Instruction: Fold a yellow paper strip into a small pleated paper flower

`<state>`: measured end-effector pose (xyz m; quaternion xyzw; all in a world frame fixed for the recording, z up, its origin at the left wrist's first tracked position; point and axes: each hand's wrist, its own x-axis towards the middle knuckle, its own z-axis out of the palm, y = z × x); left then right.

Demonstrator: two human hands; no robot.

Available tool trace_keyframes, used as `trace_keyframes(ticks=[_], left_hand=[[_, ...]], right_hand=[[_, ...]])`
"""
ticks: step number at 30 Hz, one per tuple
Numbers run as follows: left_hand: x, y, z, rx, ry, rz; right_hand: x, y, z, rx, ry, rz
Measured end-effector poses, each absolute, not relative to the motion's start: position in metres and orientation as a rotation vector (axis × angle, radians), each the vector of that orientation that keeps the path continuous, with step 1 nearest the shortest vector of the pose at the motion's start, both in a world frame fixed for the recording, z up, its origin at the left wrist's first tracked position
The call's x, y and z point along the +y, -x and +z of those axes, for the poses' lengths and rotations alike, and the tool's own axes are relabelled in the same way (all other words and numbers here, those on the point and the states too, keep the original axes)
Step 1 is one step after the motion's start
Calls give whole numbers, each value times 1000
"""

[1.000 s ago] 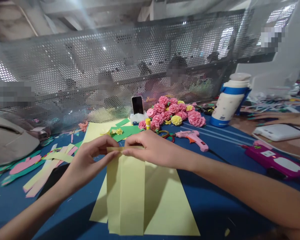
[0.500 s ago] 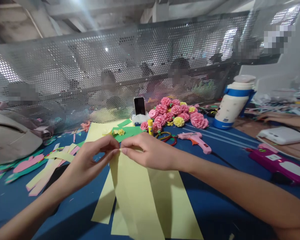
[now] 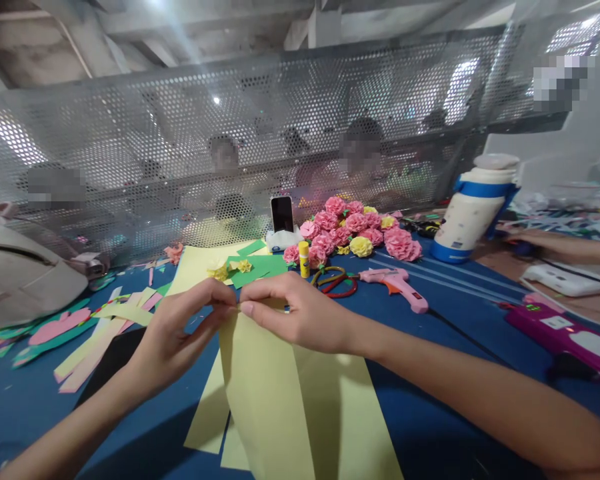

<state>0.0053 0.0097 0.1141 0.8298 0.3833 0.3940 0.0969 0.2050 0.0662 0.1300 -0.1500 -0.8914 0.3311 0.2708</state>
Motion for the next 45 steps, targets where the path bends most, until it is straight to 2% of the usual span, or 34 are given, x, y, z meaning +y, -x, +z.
trace_keyframes(ticks=[6, 12, 17, 24, 39, 45], left_hand=[[15, -6, 113, 1141, -2077, 1207], [23, -5, 107, 1155, -1626, 1201], [24, -4, 106, 1189, -1592, 1254], [33, 0, 101, 1182, -1445, 1096], [43, 4, 87, 1152, -1411, 1081], [53, 10, 79, 1213, -1386, 1120]], right_hand=[[69, -204, 129, -2375, 483, 880], [75, -203, 126, -2305, 668, 1085], [82, -202, 120, -2256, 672, 1216], [87, -202, 121, -2213, 717, 1143], [102, -201, 115, -2107, 803, 1194], [118, -202, 105, -2132, 855, 1368]])
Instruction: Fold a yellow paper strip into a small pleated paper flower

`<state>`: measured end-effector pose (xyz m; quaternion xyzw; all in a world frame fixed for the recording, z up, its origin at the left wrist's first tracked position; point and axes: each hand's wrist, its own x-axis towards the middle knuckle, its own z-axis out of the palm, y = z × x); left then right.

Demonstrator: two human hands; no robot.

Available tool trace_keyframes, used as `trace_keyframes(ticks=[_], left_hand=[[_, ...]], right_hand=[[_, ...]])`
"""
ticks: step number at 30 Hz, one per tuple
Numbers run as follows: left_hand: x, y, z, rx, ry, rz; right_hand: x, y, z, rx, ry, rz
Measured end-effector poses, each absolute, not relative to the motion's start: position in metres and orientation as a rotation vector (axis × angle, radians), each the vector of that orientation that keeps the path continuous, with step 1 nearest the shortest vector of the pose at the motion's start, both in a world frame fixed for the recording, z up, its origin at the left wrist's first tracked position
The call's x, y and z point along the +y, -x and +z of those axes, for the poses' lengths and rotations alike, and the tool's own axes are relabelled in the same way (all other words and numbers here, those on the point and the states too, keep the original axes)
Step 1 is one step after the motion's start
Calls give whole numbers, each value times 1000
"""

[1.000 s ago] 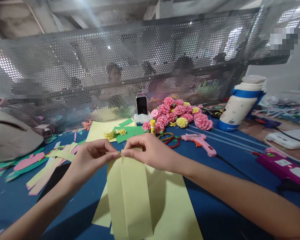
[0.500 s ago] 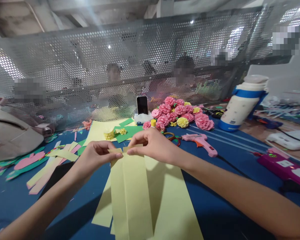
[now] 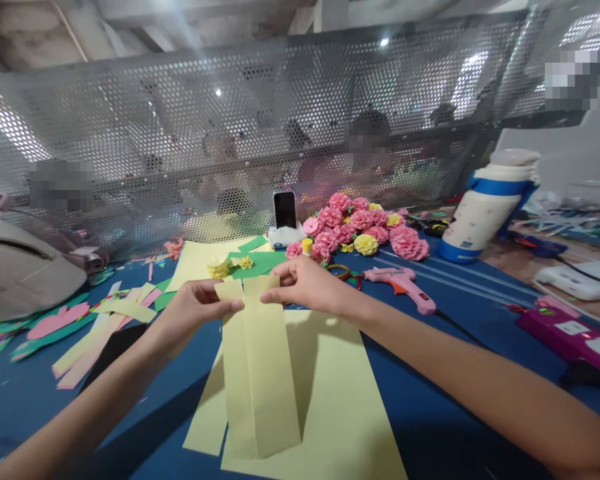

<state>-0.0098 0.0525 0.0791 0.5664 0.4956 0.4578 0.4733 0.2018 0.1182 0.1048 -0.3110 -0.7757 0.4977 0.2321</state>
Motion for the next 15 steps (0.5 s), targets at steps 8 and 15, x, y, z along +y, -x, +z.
trace_keyframes(ticks=[8, 15], left_hand=[[52, 10, 79, 1216, -1332, 1128], [56, 13, 74, 1184, -1334, 1090]], right_hand=[[121, -200, 99, -2101, 864, 1316], [124, -200, 92, -2015, 773, 1504]])
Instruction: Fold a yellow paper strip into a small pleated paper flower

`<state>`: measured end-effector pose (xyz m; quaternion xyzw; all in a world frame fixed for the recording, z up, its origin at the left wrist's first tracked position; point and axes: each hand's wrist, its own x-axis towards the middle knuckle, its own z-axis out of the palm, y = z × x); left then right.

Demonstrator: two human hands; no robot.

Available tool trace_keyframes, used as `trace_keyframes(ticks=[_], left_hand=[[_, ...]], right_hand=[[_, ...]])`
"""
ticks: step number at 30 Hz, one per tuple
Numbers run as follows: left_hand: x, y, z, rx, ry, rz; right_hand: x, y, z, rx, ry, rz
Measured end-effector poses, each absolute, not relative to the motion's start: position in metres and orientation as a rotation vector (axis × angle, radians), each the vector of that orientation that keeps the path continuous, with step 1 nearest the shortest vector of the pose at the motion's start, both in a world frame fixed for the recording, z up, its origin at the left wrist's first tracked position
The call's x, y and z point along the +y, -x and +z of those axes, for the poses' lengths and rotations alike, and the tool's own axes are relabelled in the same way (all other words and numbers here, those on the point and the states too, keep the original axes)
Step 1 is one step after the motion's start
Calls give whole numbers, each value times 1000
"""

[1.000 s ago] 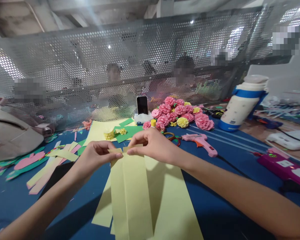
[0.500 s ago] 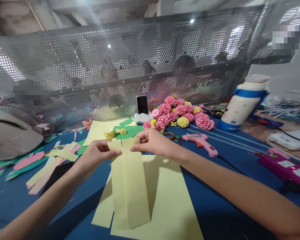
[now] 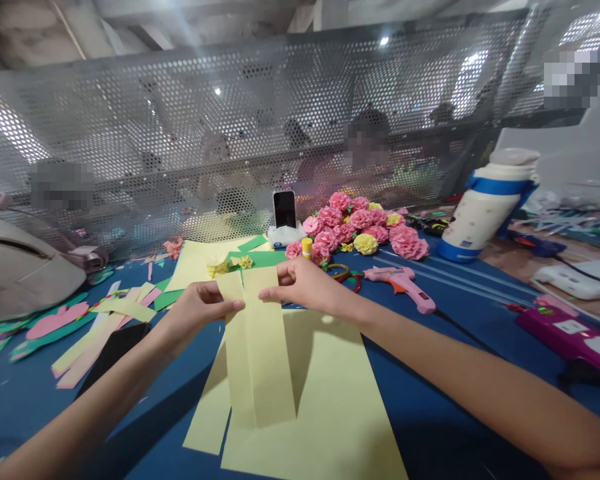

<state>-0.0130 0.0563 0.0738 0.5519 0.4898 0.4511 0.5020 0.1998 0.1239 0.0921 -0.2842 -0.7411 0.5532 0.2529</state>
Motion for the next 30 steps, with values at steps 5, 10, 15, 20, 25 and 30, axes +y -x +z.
trace_keyframes(ticks=[5, 10, 15, 20, 25, 30], left_hand=[[61, 15, 64, 1182, -1290, 1118], [62, 16, 61, 1171, -1253, 1129], [61, 15, 63, 1169, -1254, 1180], [62, 15, 65, 1200, -1228, 1197], [64, 15, 65, 1201, -1241, 1207], [63, 10, 63, 1248, -1200, 1282]], right_hand=[[127, -198, 86, -2011, 870, 1448], [128, -197, 84, -2018, 877, 1386], [127, -196, 84, -1967, 810, 1474], [132, -197, 80, -1978, 817, 1490], [134, -197, 79, -1961, 844, 1437], [134, -198, 80, -1961, 879, 1377]])
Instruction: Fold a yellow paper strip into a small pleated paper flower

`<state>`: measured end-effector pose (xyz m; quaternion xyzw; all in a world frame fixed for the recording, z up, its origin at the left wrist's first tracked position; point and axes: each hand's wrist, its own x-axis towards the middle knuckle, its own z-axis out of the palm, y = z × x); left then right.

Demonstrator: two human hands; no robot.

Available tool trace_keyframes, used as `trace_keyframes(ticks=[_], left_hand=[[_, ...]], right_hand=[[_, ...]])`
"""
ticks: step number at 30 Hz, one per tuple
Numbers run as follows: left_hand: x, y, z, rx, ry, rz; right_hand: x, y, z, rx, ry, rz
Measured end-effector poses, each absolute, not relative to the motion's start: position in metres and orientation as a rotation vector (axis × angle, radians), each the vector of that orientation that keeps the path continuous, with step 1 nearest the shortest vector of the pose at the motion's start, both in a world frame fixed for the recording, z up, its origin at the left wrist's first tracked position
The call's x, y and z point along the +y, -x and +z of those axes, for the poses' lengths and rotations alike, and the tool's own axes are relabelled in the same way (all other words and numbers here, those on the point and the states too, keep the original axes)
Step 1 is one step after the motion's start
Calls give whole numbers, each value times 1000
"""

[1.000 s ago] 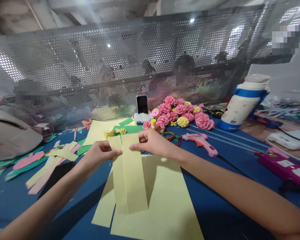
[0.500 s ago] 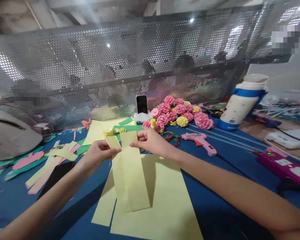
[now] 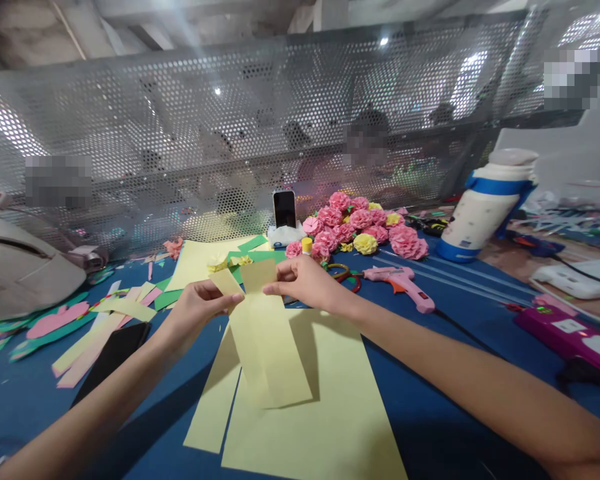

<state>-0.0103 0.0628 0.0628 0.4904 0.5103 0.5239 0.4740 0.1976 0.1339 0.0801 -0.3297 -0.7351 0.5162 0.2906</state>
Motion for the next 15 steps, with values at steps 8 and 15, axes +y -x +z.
trace_keyframes(ticks=[8, 15], left_hand=[[63, 8, 57, 1182, -1213, 1225], [66, 10, 50, 1147, -1208, 1189]], right_hand=[[135, -196, 79, -1930, 890, 1390], [130, -193, 76, -1946, 917, 1435]])
